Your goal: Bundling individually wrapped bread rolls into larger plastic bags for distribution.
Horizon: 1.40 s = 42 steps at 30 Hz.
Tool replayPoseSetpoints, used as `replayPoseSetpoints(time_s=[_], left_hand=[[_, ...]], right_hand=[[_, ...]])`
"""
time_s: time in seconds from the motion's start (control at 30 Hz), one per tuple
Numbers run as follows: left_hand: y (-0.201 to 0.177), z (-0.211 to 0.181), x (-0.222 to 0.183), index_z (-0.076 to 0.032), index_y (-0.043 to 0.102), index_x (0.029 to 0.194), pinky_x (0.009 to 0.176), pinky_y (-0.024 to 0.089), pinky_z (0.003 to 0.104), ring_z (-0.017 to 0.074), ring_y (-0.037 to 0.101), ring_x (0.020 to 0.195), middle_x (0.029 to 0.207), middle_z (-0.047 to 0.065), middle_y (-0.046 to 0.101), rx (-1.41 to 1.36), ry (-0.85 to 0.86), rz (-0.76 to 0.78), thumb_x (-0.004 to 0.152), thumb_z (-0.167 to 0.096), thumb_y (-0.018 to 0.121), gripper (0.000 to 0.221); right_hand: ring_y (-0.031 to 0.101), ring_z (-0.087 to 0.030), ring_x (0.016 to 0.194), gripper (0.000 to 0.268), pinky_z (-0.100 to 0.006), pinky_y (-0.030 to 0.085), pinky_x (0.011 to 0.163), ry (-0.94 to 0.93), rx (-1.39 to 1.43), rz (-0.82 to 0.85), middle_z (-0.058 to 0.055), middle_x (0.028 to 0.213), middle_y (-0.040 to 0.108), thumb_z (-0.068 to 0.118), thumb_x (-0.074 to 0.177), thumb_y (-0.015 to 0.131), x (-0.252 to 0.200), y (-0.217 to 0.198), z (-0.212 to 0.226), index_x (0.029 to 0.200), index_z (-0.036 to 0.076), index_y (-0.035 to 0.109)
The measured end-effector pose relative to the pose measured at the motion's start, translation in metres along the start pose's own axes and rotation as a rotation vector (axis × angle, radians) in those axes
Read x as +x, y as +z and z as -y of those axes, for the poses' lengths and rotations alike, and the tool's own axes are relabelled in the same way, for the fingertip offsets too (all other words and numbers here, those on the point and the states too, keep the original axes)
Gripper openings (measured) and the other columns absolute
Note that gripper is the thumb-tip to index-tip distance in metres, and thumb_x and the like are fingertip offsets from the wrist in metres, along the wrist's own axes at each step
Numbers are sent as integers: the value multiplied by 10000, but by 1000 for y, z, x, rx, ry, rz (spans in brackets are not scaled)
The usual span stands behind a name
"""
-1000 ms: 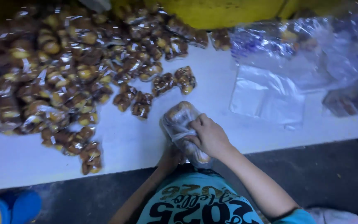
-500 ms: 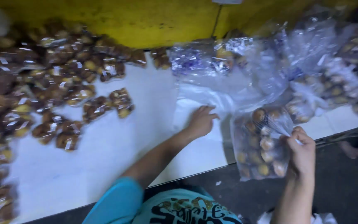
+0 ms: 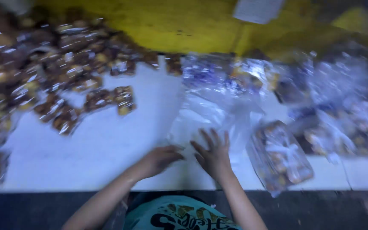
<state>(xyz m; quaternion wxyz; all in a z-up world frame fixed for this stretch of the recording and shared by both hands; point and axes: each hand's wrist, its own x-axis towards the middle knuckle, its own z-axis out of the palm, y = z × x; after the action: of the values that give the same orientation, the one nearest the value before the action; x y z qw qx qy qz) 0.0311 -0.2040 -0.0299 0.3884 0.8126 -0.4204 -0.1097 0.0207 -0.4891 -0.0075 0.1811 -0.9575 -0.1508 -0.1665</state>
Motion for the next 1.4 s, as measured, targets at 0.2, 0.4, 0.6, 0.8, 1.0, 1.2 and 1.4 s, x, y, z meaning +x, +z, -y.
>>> replayPoseSetpoints(time_s=[0.2, 0.4, 0.6, 0.8, 1.0, 1.2, 1.4], left_hand=[[-37, 20, -290, -85, 663, 1260, 568, 496, 250, 126, 558, 654, 1016, 90, 657, -368, -944, -1150, 891, -13, 726, 382], [-21, -8, -315, -99, 605, 1415, 1000, 520, 544, 448, 647, 1200, 1273, 260, 690, -20, -1559, -851, 906, -133, 629, 511], [-168, -43, -176, -52, 208, 1624, 1198, 219, 650, 527, 234, 1490, 1631, 313, 255, -22, -502, -769, 791, -258, 848, 1070], [-240, -27, -187, -242, 798, 1093, 914, 582, 372, 228, 756, 1006, 1030, -13, 798, -3, -379, -779, 844, 40, 706, 387], [-235, -3, -193, -118, 728, 1131, 899, 548, 407, 224, 714, 952, 973, 82, 771, -491, -330, -498, 927, 73, 472, 379], [-239, 14, -219, 113, 685, 1094, 957, 496, 505, 361, 652, 875, 894, 255, 689, -501, -618, 246, 829, 41, 523, 318], [-219, -44, -204, -80, 772, 1047, 1102, 30, 849, 403, 429, 1473, 1421, 145, 690, 1254, -425, -800, 951, 6, 713, 142]], right_hand=[[640, -434, 1211, 489, -587, 408, 1104, 33, 660, 535, -175, 1199, 739, -60, 747, 702, 121, 83, -9, 1211, 90, 732], [689, -198, 772, 77, -398, 533, 801, 182, 737, 491, -17, 860, 731, 284, 956, 761, 193, 163, 106, 1023, 248, 768], [715, -351, 737, 223, -414, 540, 627, -603, 738, 404, -109, 738, 713, 149, 753, 920, 186, 83, 272, 864, 77, 740], [673, -435, 1130, 342, -556, 472, 998, -180, 806, 531, -188, 1076, 731, 86, 787, 873, 185, 56, 283, 1058, 19, 675], [454, -67, 551, 98, -241, 398, 560, 64, 986, 186, -1, 541, 606, 101, 983, 693, 160, 33, 285, 913, 80, 758], [603, -135, 696, 100, -273, 468, 679, -119, 1003, 178, -95, 760, 743, 135, 921, 736, 145, 0, 259, 864, 56, 760], [752, -380, 1044, 549, -499, 584, 890, -68, -341, 686, -149, 1155, 780, 526, 919, 658, 167, -53, 244, 1333, 170, 711]])
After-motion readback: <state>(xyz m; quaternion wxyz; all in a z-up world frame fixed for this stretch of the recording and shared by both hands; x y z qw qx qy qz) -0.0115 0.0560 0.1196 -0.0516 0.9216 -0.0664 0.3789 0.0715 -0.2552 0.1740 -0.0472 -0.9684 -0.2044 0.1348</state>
